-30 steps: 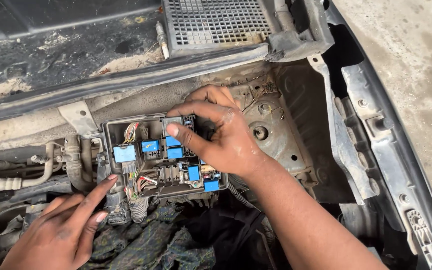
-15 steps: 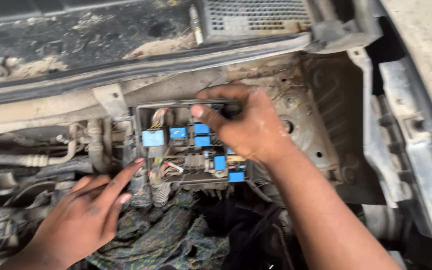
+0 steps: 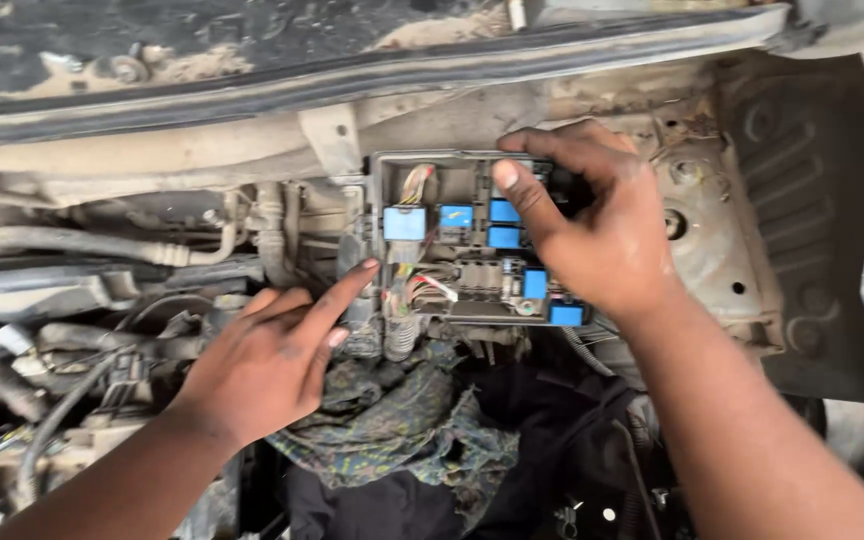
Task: Repairing or replacing components in the fuse box and engine compartment of a vehicle.
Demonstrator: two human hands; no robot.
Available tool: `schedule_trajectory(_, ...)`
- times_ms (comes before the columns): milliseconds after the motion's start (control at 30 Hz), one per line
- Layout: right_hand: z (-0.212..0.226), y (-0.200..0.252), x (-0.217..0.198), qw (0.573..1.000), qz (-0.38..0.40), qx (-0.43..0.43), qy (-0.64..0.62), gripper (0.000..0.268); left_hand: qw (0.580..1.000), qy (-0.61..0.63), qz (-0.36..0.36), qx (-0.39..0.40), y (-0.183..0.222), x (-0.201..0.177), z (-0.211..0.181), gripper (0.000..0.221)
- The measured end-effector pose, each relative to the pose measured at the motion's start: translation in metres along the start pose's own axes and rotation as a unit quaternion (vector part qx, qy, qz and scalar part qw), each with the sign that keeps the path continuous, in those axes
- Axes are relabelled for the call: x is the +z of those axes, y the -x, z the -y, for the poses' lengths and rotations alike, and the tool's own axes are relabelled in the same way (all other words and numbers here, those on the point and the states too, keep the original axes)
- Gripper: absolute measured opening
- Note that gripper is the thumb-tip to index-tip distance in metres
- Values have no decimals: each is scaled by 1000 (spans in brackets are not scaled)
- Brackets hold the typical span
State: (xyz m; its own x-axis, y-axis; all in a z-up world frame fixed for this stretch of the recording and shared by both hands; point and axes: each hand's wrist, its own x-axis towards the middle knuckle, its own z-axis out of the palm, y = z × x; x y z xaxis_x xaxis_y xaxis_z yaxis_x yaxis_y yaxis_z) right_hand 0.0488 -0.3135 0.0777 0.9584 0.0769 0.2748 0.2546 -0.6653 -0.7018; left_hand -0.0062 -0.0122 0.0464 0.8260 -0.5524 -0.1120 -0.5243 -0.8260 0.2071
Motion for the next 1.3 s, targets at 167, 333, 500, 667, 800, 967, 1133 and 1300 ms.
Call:
schedule_trajectory(167,4,7,8,996,-78,-34,-9,27,995,62,39,-64,3,-4,-2,107)
schedule_trajectory(333,34,26,6,947,-230,-172,147,30,978,25,164,-123,-2,-31,-14,136)
schedule_trajectory(500,86,104,52,970,-228,-71,50,27,973,47,188,-124,-4,-45,-16,144)
schedule_trajectory(667,94,155,126,960,-138,201,-140,42,987,81,111,-86,-2,-25,-4,147)
schedule_trajectory(800,92,172,153,974,-115,189,-57,33,994,39,99,-35,3,-7,8,99)
schedule_trajectory(967,71,228,186,965,-129,228,-21,35,989,27,143,-24,0,-22,2,71)
schedule_trajectory(1133,31,276,189,974,-20,224,-3,28,992,33,120,-9,1,-12,8,66)
schedule_trajectory(1300,-11,262,158,939,-219,264,29,32,989,25,145,-28,-1,-17,5,63)
